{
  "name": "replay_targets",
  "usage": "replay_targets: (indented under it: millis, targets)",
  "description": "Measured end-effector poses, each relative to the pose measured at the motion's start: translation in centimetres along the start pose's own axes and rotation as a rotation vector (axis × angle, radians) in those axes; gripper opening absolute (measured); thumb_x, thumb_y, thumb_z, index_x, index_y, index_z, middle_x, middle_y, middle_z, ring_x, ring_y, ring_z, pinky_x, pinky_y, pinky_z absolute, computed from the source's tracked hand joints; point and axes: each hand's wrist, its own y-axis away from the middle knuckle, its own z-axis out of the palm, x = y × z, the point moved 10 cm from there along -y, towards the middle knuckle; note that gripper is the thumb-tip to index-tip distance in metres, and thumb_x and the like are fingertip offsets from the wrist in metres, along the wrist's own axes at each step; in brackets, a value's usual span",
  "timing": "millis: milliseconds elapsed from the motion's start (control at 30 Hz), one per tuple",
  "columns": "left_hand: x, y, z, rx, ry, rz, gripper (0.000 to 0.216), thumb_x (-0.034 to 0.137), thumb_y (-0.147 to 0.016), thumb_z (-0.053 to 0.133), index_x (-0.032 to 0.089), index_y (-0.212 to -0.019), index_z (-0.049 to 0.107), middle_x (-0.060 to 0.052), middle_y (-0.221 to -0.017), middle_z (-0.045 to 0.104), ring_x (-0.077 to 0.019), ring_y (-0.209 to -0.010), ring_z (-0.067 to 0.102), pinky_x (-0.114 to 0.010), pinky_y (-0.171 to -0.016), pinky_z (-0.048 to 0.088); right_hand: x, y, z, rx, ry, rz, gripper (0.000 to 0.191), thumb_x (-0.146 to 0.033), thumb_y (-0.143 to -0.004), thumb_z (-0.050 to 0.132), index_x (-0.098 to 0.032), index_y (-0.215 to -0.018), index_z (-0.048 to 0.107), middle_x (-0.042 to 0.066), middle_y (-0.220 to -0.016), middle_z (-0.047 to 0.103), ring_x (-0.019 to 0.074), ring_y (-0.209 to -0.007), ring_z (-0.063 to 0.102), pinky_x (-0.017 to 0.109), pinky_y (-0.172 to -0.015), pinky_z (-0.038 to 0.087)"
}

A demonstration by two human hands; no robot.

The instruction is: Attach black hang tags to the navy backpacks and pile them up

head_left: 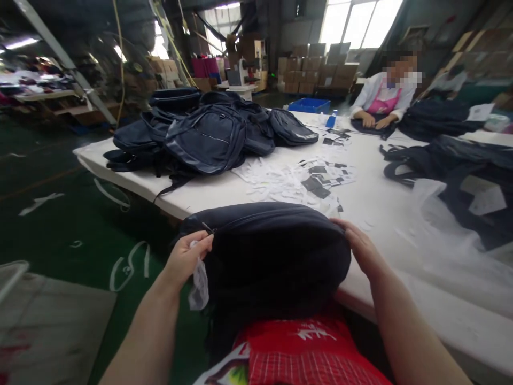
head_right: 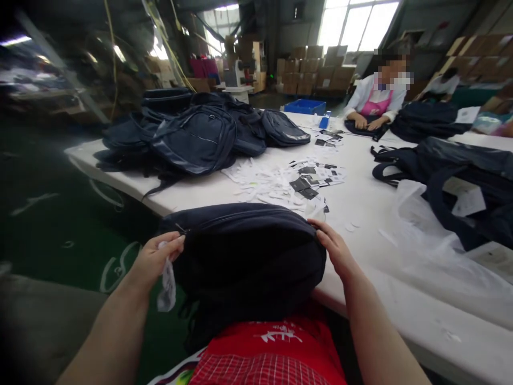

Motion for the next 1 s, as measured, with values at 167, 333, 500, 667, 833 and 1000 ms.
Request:
replay_targets:
  millis: [167, 333, 500, 667, 833, 1000]
  targets:
    - [-1.6, -0.8, 0.3, 0.031, 0.041, -0.008, 0.034, 0.043, -0.087, 0.049, 0.019, -0.063, 0.048, 0.004, -0.052, 0.038, -0.0103, -0.048, 0.035, -0.022, -0.047, 0.029, -4.6, 1.1, 1.7, -0.060, 0.236, -0.151, 0.058, -0.054, -0.078, 0.067, -0.026, -0.128, 0.058, 0.006, -0.133, 0.058, 0.0286, -0.125, 0.050, 0.042, -0.108, 0.035]
    - [-1.7, -2.3, 1.6, 0.185, -0.085, 0.032, 0.034, 0.048, -0.085, 0.052, 0.020, -0.066, 0.053, 0.004, -0.052, 0.043, -0.0117, -0.049, 0.040, -0.023, -0.048, 0.032, -3.1, -0.2, 2.2, 0.057, 0.327, -0.122, 0.050, -0.050, -0.076, 0.069, -0.024, -0.119, 0.062, 0.006, -0.122, 0.063, 0.0273, -0.115, 0.057, 0.043, -0.104, 0.040]
    - [-0.6, -1.3, 11.4, -0.208, -0.387, 0.168, 0.039, 0.054, -0.073, 0.066, 0.022, -0.094, 0.065, -0.002, -0.086, 0.067, -0.0185, -0.079, 0.061, -0.028, -0.074, 0.045, 1.2, -2.5, 1.0, 0.179, 0.295, 0.024, 0.051, -0.056, -0.075, 0.065, -0.020, -0.111, 0.066, 0.008, -0.113, 0.068, 0.0292, -0.107, 0.061, 0.046, -0.099, 0.044]
    - [-5.2, 0.2, 17.6, -0.485, -0.514, 0.038, 0.047, 0.062, -0.066, 0.069, 0.019, -0.087, 0.067, -0.003, -0.085, 0.068, -0.0197, -0.077, 0.061, -0.027, -0.067, 0.041, 3.7, -2.5, -0.2, 0.219, 0.412, 0.124, 0.056, -0.060, -0.080, 0.054, -0.018, -0.116, 0.064, 0.012, -0.119, 0.066, 0.0306, -0.113, 0.059, 0.047, -0.102, 0.042]
    - [-7.1, 0.0, 18.0, -0.514, -0.449, 0.026, 0.043, 0.058, -0.070, 0.067, 0.018, -0.084, 0.068, 0.000, -0.078, 0.066, -0.0163, -0.071, 0.058, -0.025, -0.062, 0.037, 4.5, 0.6, -1.4, 0.189, 0.421, 0.114, 0.051, -0.057, -0.081, 0.056, -0.019, -0.113, 0.065, 0.012, -0.113, 0.068, 0.0280, -0.099, 0.066, 0.043, -0.089, 0.052]
    - [-6.2, 0.0, 17.9, -0.497, -0.418, 0.043, 0.041, 0.058, -0.075, 0.063, 0.018, -0.083, 0.068, -0.001, -0.077, 0.066, -0.0164, -0.071, 0.058, -0.025, -0.063, 0.038, 5.7, 4.0, -3.2, 0.207, 0.416, 0.159, 0.046, -0.054, -0.080, 0.058, -0.018, -0.107, 0.068, 0.012, -0.110, 0.070, 0.0278, -0.097, 0.067, 0.041, -0.087, 0.054]
